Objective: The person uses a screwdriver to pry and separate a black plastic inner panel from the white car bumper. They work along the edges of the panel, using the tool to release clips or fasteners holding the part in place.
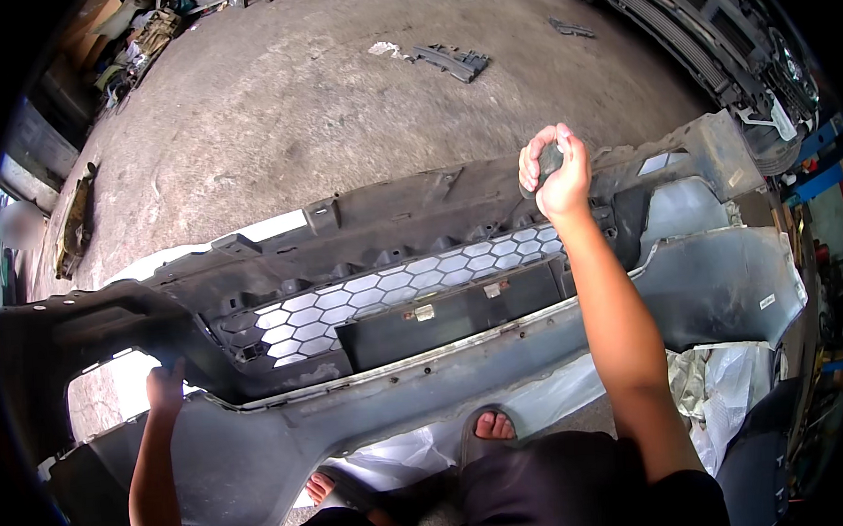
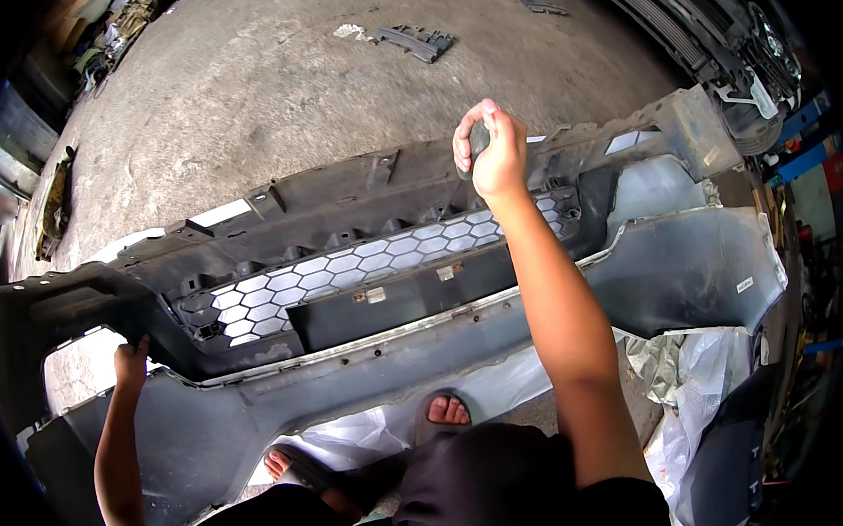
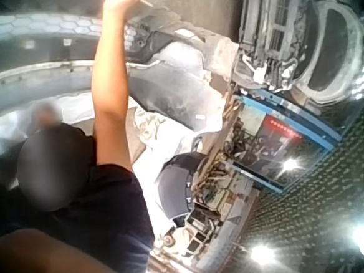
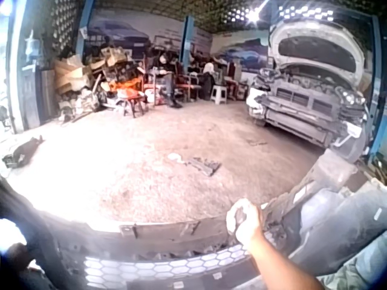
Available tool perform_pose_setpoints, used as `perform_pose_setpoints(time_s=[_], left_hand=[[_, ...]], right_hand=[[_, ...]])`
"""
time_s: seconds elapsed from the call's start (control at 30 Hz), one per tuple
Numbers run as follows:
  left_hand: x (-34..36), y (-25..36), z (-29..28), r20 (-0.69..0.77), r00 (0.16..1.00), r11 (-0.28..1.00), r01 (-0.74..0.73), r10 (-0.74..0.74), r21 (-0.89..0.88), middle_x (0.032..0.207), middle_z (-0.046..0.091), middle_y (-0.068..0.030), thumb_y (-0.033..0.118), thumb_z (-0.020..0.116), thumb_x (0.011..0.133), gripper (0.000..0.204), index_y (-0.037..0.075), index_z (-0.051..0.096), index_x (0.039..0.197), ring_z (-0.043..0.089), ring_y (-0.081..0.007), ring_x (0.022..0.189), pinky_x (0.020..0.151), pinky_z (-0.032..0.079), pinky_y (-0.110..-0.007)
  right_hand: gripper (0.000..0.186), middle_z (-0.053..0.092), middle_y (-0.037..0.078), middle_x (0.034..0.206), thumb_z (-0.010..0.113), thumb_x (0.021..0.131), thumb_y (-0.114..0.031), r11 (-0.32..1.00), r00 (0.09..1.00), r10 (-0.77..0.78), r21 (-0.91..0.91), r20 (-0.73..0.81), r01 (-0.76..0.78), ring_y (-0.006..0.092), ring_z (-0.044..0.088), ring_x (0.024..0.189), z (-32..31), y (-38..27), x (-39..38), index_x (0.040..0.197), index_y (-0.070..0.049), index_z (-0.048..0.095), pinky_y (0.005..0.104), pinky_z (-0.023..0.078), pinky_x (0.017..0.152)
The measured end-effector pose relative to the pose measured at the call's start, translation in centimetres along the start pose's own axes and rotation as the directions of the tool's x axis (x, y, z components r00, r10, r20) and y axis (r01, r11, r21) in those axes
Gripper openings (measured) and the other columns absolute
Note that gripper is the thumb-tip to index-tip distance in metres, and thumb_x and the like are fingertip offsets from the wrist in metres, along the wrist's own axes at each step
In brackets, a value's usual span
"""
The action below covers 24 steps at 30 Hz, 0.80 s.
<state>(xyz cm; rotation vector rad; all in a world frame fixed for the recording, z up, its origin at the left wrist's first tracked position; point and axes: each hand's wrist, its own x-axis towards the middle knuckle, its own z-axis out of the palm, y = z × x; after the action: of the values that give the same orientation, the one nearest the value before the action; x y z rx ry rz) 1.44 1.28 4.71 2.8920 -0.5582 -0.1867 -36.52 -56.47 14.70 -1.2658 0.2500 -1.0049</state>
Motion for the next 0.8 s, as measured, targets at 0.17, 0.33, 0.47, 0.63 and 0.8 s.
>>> perform_pose_setpoints(time_s=[0.17, 0.33, 0.47, 0.63, 0.8], left_hand=[[0.2, -2.2, 0.6, -0.055, 0.998, 0.995, -0.019, 0.013, -0.095, 0.065, 0.064, -0.0246, 0.036, 0.068, 0.09, 0.048, -0.007, 0.067, 0.07, 0.064, -0.0355, 0.058, 0.06, 0.046, -0.046], [-0.9, -1.4, 0.3, -0.13, 0.986, 0.983, -0.119, 0.101, -0.138, 0.055, 0.059, -0.0199, 0.034, 0.067, 0.092, 0.048, -0.006, 0.064, 0.065, 0.057, -0.0275, 0.048, 0.052, 0.041, -0.044], [-1.0, -0.6, -0.7, -0.061, 0.998, 0.999, -0.034, 0.033, -0.011, 0.055, 0.059, -0.0174, 0.031, 0.065, 0.094, 0.045, -0.006, 0.064, 0.068, 0.055, -0.0244, 0.048, 0.052, 0.04, -0.043], [-0.2, -2.4, 0.3, -0.052, 0.986, 0.984, -0.162, 0.158, -0.078, 0.055, 0.06, -0.0157, 0.026, 0.062, 0.095, 0.039, -0.005, 0.065, 0.072, 0.058, -0.0208, 0.05, 0.052, 0.041, -0.042], [0.0, -1.8, -0.5, 0.017, 0.993, 0.992, -0.115, 0.116, -0.048, 0.055, 0.059, -0.0165, 0.025, 0.06, 0.095, 0.038, -0.006, 0.065, 0.075, 0.058, -0.0209, 0.051, 0.052, 0.04, -0.042]], right_hand=[[0.046, 0.046, 0.009, 0.054, 0.039, 0.099, -0.04, 1.0, 0.998, 0.001, 0.017, -0.069, 0.0, 0.0166, 0.042, 0.043, -0.6, 0.0, 0.9, 0.076, -0.001, 0.049, 0.0287, 0.033, 0.041], [0.046, 0.041, 0.007, 0.051, 0.036, 0.098, -0.043, 0.997, 0.969, -0.01, 0.076, -0.247, 0.029, 0.0164, 0.037, 0.04, -1.9, -0.1, 0.5, 0.076, -0.004, 0.046, 0.0304, 0.03, 0.04], [0.048, 0.041, 0.007, 0.051, 0.038, 0.098, -0.045, 0.996, 0.951, -0.052, 0.056, -0.305, 0.072, 0.0165, 0.038, 0.04, -2.7, 0.6, 0.3, 0.075, -0.003, 0.045, 0.03, 0.03, 0.04], [0.051, 0.041, 0.008, 0.054, 0.039, 0.098, -0.048, 0.935, 0.934, -0.354, -0.03, -0.039, 0.353, 0.0177, 0.038, 0.044, -1.5, 3.5, -2.7, 0.074, -0.003, 0.047, 0.0297, 0.031, 0.04], [0.045, 0.051, 0.009, 0.058, 0.052, 0.09, -0.035, 0.812, 0.83, -0.554, -0.177, 0.062, 0.556, 0.0149, 0.047, 0.047, 2.6, 4.8, -6.6, 0.07, 0.005, 0.05, 0.0288, 0.039, 0.045]])
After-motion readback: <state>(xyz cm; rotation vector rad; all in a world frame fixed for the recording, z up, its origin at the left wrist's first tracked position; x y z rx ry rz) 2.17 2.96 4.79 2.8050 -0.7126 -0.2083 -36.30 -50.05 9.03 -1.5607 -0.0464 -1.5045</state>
